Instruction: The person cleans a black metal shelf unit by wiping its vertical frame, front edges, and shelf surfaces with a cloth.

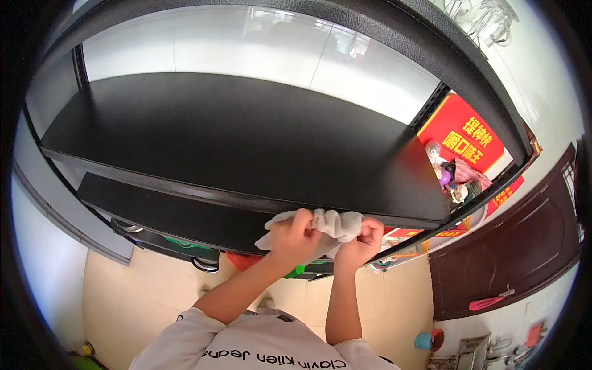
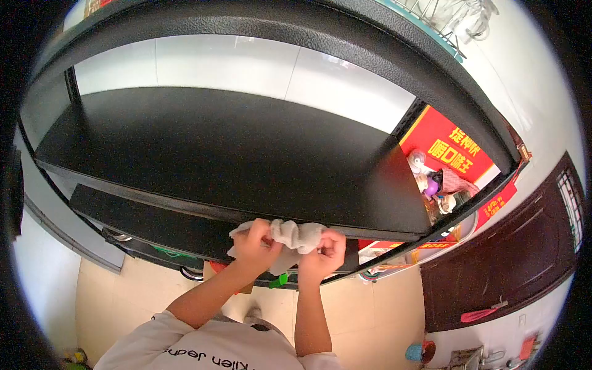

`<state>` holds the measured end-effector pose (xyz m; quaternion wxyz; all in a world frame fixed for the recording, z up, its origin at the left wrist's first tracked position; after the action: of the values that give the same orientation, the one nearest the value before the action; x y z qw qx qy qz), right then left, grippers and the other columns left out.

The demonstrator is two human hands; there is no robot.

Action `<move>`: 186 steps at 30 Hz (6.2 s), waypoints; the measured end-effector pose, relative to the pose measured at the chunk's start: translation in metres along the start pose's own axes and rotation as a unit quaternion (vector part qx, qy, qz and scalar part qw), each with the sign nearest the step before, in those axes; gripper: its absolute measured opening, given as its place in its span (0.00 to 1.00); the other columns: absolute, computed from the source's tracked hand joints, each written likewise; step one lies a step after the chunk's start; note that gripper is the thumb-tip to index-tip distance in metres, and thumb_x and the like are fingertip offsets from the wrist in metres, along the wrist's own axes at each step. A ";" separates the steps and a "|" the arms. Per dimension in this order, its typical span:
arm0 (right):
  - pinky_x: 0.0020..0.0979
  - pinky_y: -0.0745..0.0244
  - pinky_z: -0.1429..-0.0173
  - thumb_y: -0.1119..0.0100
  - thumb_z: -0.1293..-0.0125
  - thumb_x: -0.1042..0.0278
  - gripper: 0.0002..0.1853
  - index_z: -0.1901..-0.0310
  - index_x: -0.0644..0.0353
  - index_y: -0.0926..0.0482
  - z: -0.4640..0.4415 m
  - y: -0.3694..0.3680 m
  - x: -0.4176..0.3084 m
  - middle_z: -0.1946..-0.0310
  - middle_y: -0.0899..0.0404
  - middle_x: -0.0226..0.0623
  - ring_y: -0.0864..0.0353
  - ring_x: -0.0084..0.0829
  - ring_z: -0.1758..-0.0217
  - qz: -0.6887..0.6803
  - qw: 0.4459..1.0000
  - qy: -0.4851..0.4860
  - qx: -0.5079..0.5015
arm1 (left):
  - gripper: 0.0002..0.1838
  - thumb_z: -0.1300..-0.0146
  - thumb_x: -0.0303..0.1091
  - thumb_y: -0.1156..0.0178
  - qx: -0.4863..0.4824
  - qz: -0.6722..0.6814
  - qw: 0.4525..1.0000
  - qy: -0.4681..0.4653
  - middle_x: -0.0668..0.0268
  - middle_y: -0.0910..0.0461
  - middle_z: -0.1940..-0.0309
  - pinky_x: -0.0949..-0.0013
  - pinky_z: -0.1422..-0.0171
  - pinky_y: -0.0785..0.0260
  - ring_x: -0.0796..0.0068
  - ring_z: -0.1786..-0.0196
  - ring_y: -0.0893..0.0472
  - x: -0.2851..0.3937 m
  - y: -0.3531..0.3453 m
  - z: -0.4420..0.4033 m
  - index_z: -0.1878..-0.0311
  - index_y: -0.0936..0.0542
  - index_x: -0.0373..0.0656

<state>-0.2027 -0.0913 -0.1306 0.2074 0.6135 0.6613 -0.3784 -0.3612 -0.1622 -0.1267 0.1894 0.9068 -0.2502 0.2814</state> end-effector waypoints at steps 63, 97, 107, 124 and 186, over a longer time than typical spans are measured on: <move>0.14 0.44 0.73 0.40 0.42 0.85 0.09 0.66 0.60 0.29 0.062 -0.120 -0.022 0.81 0.30 0.19 0.36 0.08 0.78 -0.033 0.995 -0.084 -0.035 | 0.14 0.49 0.26 0.33 0.081 0.017 0.992 0.092 0.64 0.25 0.81 0.69 0.76 0.32 0.68 0.81 0.22 -0.059 0.102 0.001 0.63 0.29 0.43; 0.18 0.39 0.75 0.35 0.48 0.83 0.13 0.64 0.61 0.28 0.128 -0.263 -0.044 0.81 0.28 0.25 0.35 0.12 0.80 -0.103 0.937 -0.102 -0.319 | 0.13 0.50 0.28 0.33 0.187 -0.081 0.979 -0.001 0.61 0.18 0.71 0.71 0.67 0.28 0.70 0.73 0.19 -0.119 0.239 -0.013 0.62 0.25 0.39; 0.27 0.32 0.61 0.40 0.53 0.86 0.15 0.62 0.61 0.21 0.024 -0.161 -0.105 0.64 0.26 0.38 0.28 0.30 0.63 0.025 0.987 0.148 -0.064 | 0.20 0.48 0.24 0.36 0.046 -0.126 0.986 -0.101 0.48 0.25 0.49 0.62 0.43 0.35 0.52 0.43 0.26 -0.018 0.171 -0.073 0.50 0.24 0.36; 0.66 0.83 0.27 0.46 0.42 0.76 0.29 0.35 0.55 0.30 -0.021 -0.060 -0.059 0.33 0.32 0.39 0.33 0.36 0.29 0.335 0.857 0.194 -0.341 | 0.26 0.40 0.41 0.46 -0.123 -0.276 0.944 -0.134 0.52 0.28 0.38 0.45 0.27 0.52 0.54 0.35 0.30 0.056 0.007 -0.052 0.43 0.25 0.34; 0.51 0.49 0.25 0.46 0.43 0.77 0.19 0.48 0.73 0.26 0.147 -0.356 -0.124 0.46 0.23 0.55 0.21 0.41 0.41 0.321 0.725 0.382 -0.475 | 0.20 0.54 0.19 0.36 -0.086 -0.188 0.960 -0.189 0.65 0.18 0.47 0.62 0.42 0.30 0.65 0.44 0.21 -0.114 0.339 -0.088 0.54 0.16 0.45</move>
<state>-0.5558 -0.2690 -0.0435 0.3110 0.7026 0.5419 0.3405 -0.6699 -0.3521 -0.0592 0.2654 0.9545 -0.1295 0.0415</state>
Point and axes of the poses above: each hand's wrist, its own z-axis away from the middle knuckle, its own y-axis out of the back of the hand, x = y × z, the point moved 8 cm from there along -z, towards the middle knuckle
